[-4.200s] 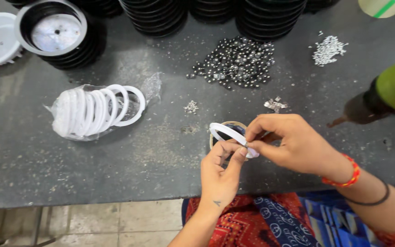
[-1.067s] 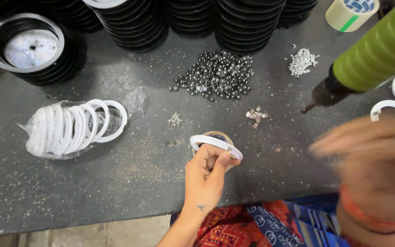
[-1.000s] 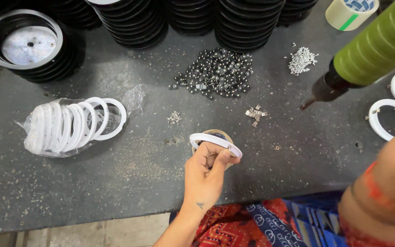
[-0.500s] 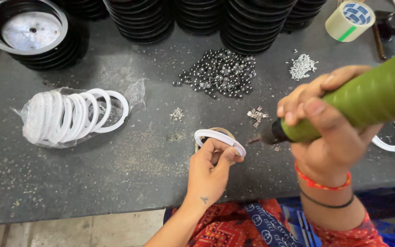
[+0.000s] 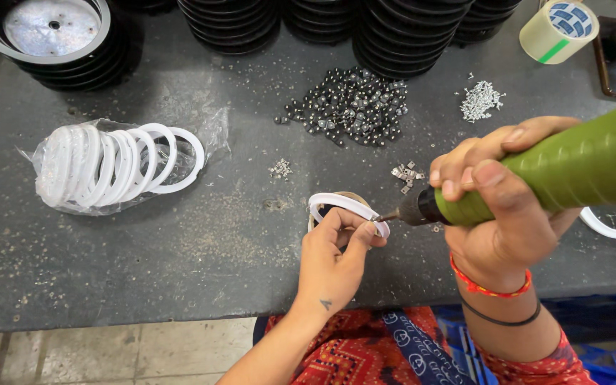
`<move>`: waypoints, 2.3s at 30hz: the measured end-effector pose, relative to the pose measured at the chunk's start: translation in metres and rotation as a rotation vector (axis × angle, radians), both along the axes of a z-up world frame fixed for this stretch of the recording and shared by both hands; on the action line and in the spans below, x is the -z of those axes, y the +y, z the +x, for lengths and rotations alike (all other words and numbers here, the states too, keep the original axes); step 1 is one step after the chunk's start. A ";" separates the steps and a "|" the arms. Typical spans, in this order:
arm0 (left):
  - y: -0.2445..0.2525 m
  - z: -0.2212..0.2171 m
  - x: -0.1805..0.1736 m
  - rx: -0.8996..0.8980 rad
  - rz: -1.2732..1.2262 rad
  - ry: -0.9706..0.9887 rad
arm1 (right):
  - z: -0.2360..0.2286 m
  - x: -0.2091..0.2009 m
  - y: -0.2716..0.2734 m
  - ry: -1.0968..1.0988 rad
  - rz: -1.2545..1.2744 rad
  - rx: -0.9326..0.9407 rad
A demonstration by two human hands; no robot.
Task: The person uses a green hot glue gun to apply adhesive to a white plastic ring and then inserts small metal fasteners into the ring. The person repeats this process for multiple rings, handling the rings and fasteners by hand.
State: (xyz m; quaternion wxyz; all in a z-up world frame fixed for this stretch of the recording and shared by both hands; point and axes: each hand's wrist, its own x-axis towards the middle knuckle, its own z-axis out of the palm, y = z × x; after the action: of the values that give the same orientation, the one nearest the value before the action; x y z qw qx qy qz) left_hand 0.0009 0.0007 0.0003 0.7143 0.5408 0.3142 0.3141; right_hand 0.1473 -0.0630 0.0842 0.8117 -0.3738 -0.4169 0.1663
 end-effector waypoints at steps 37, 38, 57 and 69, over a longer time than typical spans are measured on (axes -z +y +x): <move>-0.005 -0.020 0.033 -0.043 -0.218 -0.288 | 0.030 0.015 -0.023 -0.102 -0.046 -0.009; -0.006 -0.021 0.034 -0.044 -0.204 -0.305 | 0.031 0.023 -0.025 -0.108 -0.039 -0.013; 0.053 -0.041 -0.018 -0.167 0.281 -0.119 | 0.107 0.071 -0.075 -0.257 -0.187 0.432; 0.044 0.003 0.070 -0.335 -0.235 -0.494 | -0.009 0.113 -0.006 -0.026 -0.456 -0.148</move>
State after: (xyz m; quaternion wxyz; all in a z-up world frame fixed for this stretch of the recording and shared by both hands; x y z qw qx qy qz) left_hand 0.0037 0.0452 -0.0693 0.7649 0.3028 0.2503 0.5105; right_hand 0.1381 -0.0694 -0.0291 0.6865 -0.5178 -0.4053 0.3103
